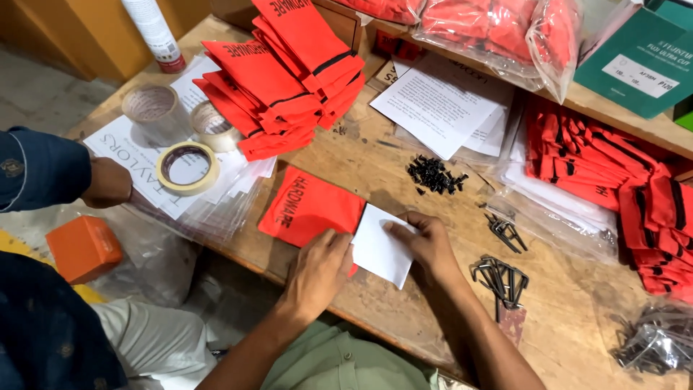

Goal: The person puts a piece of paper into a small red bag, adds metal hardware pieces, and seals the bag with adhesive tape.

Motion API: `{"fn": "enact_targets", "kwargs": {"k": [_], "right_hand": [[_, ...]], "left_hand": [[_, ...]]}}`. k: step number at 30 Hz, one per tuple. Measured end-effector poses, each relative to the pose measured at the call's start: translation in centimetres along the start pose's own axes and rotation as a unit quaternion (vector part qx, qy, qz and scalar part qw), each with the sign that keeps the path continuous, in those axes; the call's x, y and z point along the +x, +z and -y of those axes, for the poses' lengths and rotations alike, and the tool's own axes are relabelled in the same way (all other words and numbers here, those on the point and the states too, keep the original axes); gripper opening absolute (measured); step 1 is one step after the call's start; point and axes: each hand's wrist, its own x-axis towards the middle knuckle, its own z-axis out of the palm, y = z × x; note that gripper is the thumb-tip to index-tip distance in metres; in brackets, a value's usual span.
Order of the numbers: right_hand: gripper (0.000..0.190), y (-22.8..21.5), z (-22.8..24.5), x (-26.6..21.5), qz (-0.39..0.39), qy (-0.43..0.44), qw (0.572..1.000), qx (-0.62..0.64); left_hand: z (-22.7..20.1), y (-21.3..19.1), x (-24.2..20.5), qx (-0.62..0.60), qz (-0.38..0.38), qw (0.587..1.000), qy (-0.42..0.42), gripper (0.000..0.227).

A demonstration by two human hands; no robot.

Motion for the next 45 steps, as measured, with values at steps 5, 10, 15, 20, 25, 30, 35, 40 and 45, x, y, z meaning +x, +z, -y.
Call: {"fn": "enact_targets", "kwargs": {"k": [5, 10, 15, 20, 25, 30, 35, 40, 45], "right_hand": [[0.022, 0.0, -1.0, 0.5, 0.046, 0.039, 0.995, 0.078], [0.021, 0.7, -1.0, 0.6, 0.031, 0.054, 0.994, 0.094], [0.021, 1.3, -0.2, -0.6, 0.018, 0.060, 0.990, 0.128], [0.023, -1.3, 0.7, -1.0, 0.092, 0.087, 0.989, 0.075], [0.023, -1.2, -0.4, -0.2, 0.071, 0.109, 0.984, 0.123], [0.022, -0.8, 0.2, -0.7, 0.073, 0.112, 0.984, 0.122], [0.023, 0.1, -0.8, -0.4, 0.088, 0.123, 0.980, 0.127], [0.012, 0.4, -2.3, 0.2, 0.014, 0.102, 0.981, 0.167], [0.006, 0.7, -1.8, -0.2, 0.014, 0.063, 0.978, 0.200]], "left_hand": [[-1.4, -0.9, 1.7, 0.056, -0.071, 0.996, 0.026, 0.027], [-1.7, 0.4, 2.4, 0.055, 0.019, 0.998, -0.001, 0.008], [-1.8, 0.0, 2.1, 0.021, -0.024, 0.999, 0.008, 0.014], [-1.1, -1.1, 2.8, 0.008, -0.059, 0.998, 0.006, 0.020], [-2.2, -0.8, 2.6, -0.035, -0.050, 0.997, 0.051, 0.022], [-1.5, -0.8, 2.9, -0.116, -0.064, 0.991, -0.005, 0.017], [-1.4, -0.6, 2.6, -0.107, -0.035, 0.994, 0.009, 0.020], [-1.7, -0.4, 1.8, -0.031, 0.016, 0.999, -0.037, 0.027], [-1.9, -1.1, 2.2, -0.065, -0.017, 0.997, -0.035, 0.032]]}}
